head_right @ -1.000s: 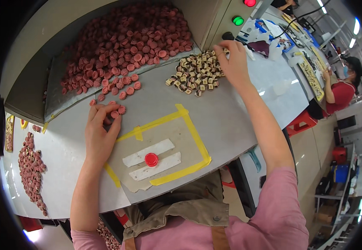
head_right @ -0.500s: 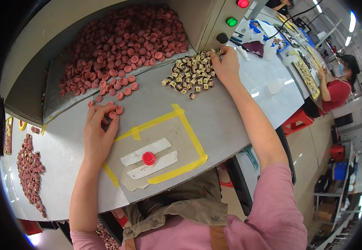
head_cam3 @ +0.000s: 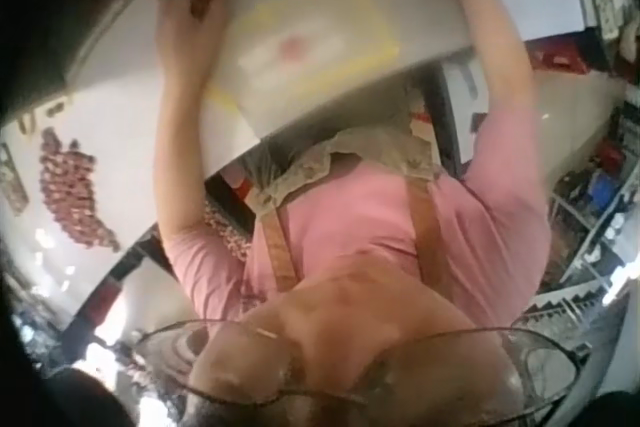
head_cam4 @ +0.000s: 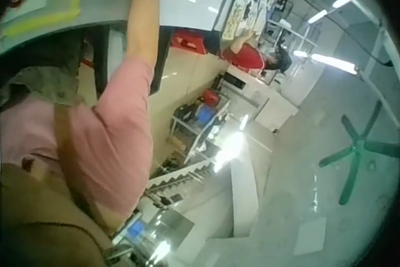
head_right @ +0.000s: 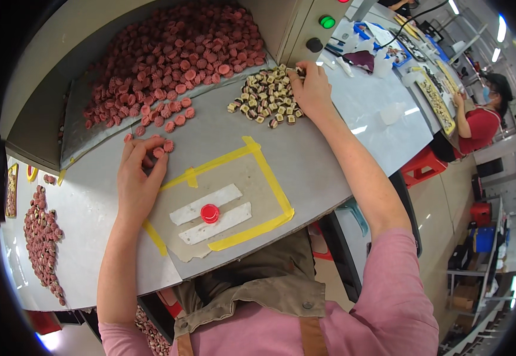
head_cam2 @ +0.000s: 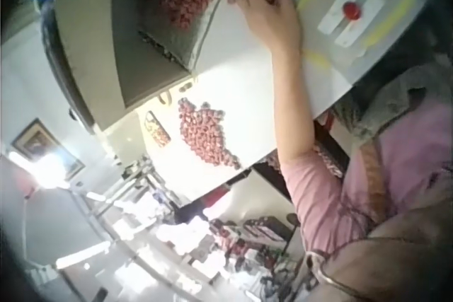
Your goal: The person assembles miniature figurine pieces by picking up head and hair components, dipping the heads into glue, pressing the parts together by hand, and refilling the glue dispenser from a squeeze bottle.
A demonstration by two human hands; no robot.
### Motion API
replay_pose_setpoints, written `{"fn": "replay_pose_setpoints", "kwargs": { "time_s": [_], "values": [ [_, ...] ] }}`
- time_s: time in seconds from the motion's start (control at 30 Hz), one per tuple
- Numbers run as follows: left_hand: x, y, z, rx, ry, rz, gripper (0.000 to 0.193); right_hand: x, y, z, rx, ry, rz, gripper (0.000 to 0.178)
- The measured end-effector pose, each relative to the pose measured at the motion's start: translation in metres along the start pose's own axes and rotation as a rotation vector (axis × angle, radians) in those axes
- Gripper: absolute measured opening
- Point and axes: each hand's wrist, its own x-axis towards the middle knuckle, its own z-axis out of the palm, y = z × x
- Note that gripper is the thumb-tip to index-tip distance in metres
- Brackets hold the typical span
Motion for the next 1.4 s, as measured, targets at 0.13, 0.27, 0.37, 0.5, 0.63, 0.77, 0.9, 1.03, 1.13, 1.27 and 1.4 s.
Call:
{"fn": "replay_pose_setpoints", "kwargs": {
  "time_s": [0.13, 0.27, 0.37, 0.5, 0.63, 0.77, 0.9, 1.03, 1.13, 1.27, 1.4],
  "values": [
    [0.001, -0.001, 0.003, -0.03, 0.01, -0.016, 0.024, -0.011, -0.012, -0.001, 0.058, -0.016, -0.05, 0.033],
    [0.004, -0.004, 0.004, -0.047, 0.009, -0.039, 0.023, -0.017, -0.028, -0.017, 0.035, 0.06, -0.215, 0.028],
    [0.004, -0.009, 0.007, -0.169, 0.084, -0.08, 0.021, -0.028, -0.056, -0.042, 0.022, 0.091, -0.359, 0.02],
    [0.003, -0.018, 0.006, -0.217, 0.126, -0.058, 0.021, -0.052, -0.079, -0.044, 0.014, -0.327, -0.5, 0.015],
    [0.004, -0.02, 0.003, -0.209, 0.163, -0.069, 0.024, -0.063, -0.08, -0.042, -0.085, -0.298, -0.577, 0.016],
    [0.005, -0.018, -0.003, -0.337, 0.116, -0.239, 0.026, -0.07, -0.073, -0.034, -0.061, -0.223, -0.588, 0.016],
    [-0.007, 0.0, -0.014, -0.656, 0.126, -0.357, 0.033, -0.076, -0.073, -0.045, -0.041, -0.184, -0.644, 0.015],
    [-0.038, 0.036, -0.034, -0.895, 0.067, -0.418, 0.041, -0.094, -0.096, -0.084, 0.164, -0.299, -0.503, 0.018],
    [-0.064, 0.043, -0.028, -1.049, 0.01, -0.457, 0.042, -0.113, -0.095, -0.091, 0.168, -0.416, -0.497, 0.02],
    [-0.095, 0.049, -0.013, -1.289, -0.01, -0.523, 0.038, -0.129, -0.091, -0.075, 0.1, -0.454, -0.592, 0.021],
    [-0.107, 0.052, 0.006, -1.404, -0.01, -0.548, 0.035, -0.135, -0.094, -0.061, 0.196, -0.412, -0.489, 0.022]
  ]
}}
